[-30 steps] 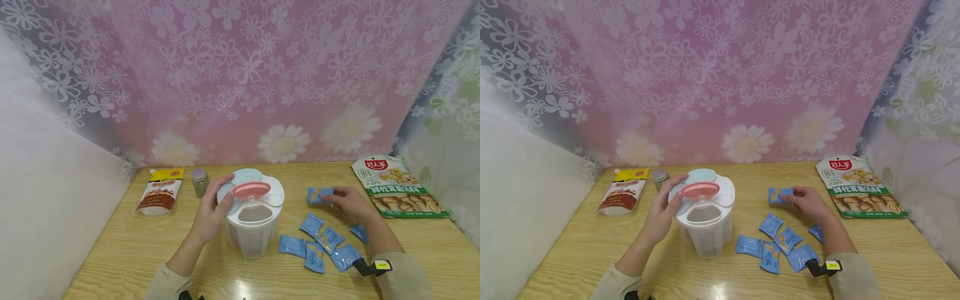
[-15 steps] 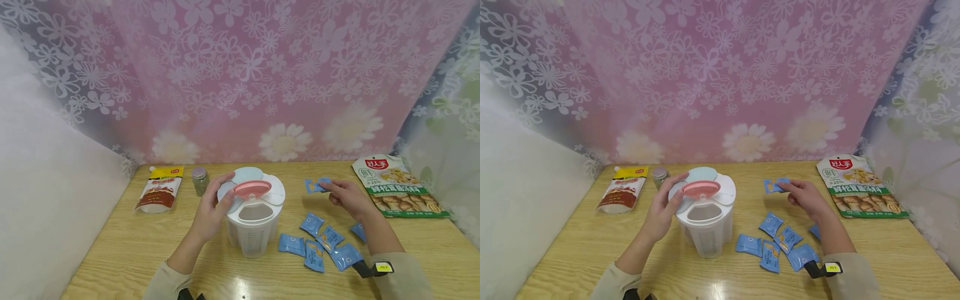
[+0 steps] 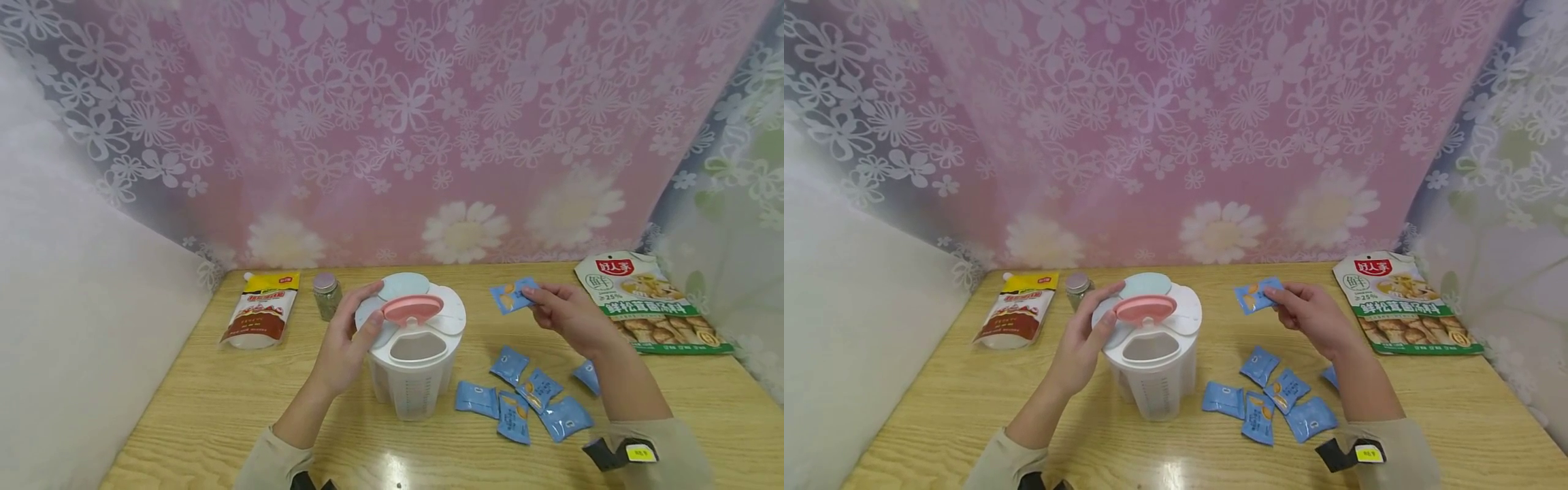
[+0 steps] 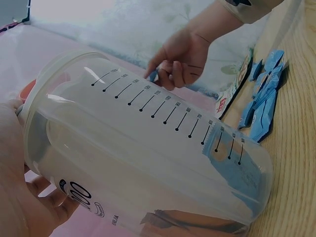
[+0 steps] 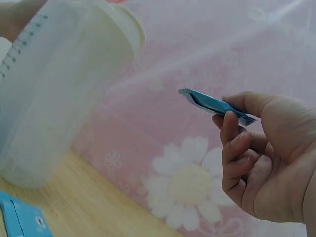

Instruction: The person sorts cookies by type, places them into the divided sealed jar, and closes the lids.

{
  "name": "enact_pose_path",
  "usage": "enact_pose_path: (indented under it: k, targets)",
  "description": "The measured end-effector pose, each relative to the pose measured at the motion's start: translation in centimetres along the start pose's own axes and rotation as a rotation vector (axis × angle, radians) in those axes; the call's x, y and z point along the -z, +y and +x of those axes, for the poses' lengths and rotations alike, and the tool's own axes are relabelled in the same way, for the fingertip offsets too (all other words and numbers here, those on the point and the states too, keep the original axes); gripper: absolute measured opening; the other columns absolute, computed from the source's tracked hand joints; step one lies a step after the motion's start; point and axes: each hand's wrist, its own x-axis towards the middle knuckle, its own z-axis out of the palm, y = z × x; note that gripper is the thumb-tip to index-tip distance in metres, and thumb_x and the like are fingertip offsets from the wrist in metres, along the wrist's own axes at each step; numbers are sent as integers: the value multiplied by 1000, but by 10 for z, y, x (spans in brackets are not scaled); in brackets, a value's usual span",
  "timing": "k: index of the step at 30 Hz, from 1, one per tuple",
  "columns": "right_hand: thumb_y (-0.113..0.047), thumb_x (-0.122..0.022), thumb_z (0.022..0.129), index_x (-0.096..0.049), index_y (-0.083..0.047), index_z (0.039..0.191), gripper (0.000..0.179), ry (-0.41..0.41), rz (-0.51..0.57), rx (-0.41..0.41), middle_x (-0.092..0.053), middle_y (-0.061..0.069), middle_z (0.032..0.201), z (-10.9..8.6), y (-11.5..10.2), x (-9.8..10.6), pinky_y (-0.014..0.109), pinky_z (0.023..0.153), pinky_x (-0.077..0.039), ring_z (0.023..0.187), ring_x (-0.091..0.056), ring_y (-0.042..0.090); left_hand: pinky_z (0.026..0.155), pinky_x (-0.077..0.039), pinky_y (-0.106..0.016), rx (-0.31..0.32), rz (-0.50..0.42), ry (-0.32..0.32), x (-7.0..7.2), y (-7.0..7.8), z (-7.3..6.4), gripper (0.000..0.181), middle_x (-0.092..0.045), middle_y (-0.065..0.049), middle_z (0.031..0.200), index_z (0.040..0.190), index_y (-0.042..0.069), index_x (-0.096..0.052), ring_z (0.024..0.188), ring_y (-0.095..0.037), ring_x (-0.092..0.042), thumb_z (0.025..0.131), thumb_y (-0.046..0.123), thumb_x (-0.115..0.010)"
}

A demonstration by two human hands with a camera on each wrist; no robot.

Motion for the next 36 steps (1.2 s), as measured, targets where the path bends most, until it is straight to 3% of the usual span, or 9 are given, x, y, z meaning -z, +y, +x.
enact_pose_path:
  k: [5,15,20,24,28,32,36]
  targets:
    - [-15,-46,107,-58,-13,87,24,-77,99,84,-37,0,72,-8,-16,-8,38,62,-22,62,-20,24,109,-39,-20,0,0,-4,0,1,0,43,-45,-11,147,144,9,-49,136,-25,-43,103,20,-52]
    - [-9,-41,108,-64,-13,95,27,-132,136,168,-49,-6,75,-18,-34,-22,37,63,-22,64,-25,22,109,-39,-19,-6,-5,6,0,0,1,42,-45,-11,146,143,8,-50,135,-24,-44,103,19,-52]
    - [-2,-38,107,-70,-12,104,34,-173,156,234,-59,-10,81,-25,-39,-33,34,61,-26,65,-36,15,109,-39,-19,0,-9,4,0,0,0,42,-45,-12,146,143,8,-50,135,-24,-43,103,19,-52]
    - [5,-37,105,-67,-12,97,35,-216,88,309,-54,-7,76,-29,-45,-45,32,57,-30,63,-38,15,109,-39,-19,4,0,3,0,0,1,42,-45,-11,146,144,9,-50,135,-24,-43,103,21,-52]
    - [6,-42,103,-58,-9,87,27,-179,-51,365,-43,2,68,-34,-49,-60,35,52,-31,56,-34,23,110,-38,-19,4,-1,3,0,0,2,42,-45,-11,146,144,9,-50,135,-24,-43,103,21,-52]
    - [6,-48,101,-64,-5,94,21,-142,-120,380,-57,0,74,-39,-51,-75,36,48,-37,54,-40,23,109,-39,-19,6,-3,3,-1,0,1,42,-45,-11,145,143,9,-50,134,-24,-44,103,20,-52]
    - [9,-50,99,-66,-5,101,21,-157,-147,429,-66,-4,83,-40,-52,-89,34,48,-41,55,-43,20,108,-40,-19,5,-5,7,-1,1,0,42,-45,-12,145,144,9,-50,132,-24,-45,103,19,-52]
